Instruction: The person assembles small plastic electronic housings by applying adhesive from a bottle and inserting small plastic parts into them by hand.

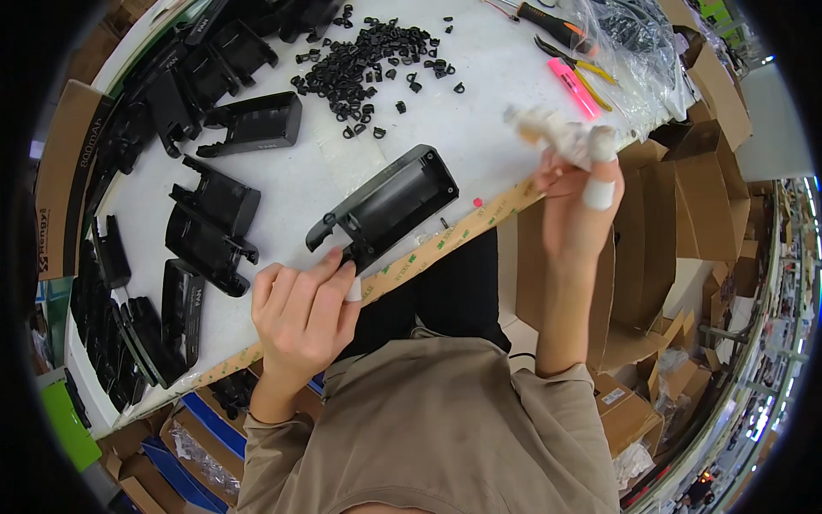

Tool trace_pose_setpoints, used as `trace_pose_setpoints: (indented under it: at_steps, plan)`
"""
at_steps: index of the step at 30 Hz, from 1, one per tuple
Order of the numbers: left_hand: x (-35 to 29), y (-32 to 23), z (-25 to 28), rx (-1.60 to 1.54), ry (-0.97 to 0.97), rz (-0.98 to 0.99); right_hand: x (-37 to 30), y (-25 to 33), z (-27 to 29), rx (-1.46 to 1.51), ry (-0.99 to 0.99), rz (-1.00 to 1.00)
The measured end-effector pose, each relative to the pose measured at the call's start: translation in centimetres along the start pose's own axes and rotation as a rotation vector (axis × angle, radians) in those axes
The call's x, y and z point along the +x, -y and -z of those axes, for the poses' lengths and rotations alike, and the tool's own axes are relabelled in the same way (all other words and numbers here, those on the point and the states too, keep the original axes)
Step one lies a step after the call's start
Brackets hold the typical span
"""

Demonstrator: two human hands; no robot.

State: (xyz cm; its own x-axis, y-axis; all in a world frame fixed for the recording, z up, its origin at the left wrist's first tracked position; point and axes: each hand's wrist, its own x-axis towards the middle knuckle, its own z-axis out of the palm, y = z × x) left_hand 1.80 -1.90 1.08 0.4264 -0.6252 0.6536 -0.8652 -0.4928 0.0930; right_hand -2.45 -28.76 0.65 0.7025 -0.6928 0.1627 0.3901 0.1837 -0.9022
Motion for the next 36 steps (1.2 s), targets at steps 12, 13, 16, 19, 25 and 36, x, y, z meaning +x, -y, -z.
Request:
trace_pose_setpoints:
  at_steps: [12, 13, 16, 19, 25, 36]
  plan:
    - [0.5, -0.4, 0.3, 0.001, -0.042, 0.234, 7.3, 1.4, 1.1, -0.284, 0.394, -0.068]
    - [0.6, -0.5, 0.3, -0.018, -0.026, 0.244, 7.7, 1.1, 0.7, -0.281, 0.394, -0.066]
    - [0.9, -1.3, 0.3, -0.065, -0.025, 0.24, 8.7, 0.4, -0.1, -0.408, 0.282, 0.026]
    - [0.9, -1.4, 0.3, -0.1, -0.039, 0.224, 8.9, 0.7, -0.8, -0.587, 0.24, 0.153]
    - [0.0, -1.0, 0.6, -0.136, 0.001, 0.138, 9.6, -1.5, 1.1, -0.709, 0.298, 0.218]
    - [0.2, -1.2, 1.0, -0.113, -0.048, 0.146, 4.6, -0.2, 0.3, -1.102, -0.002, 0.584]
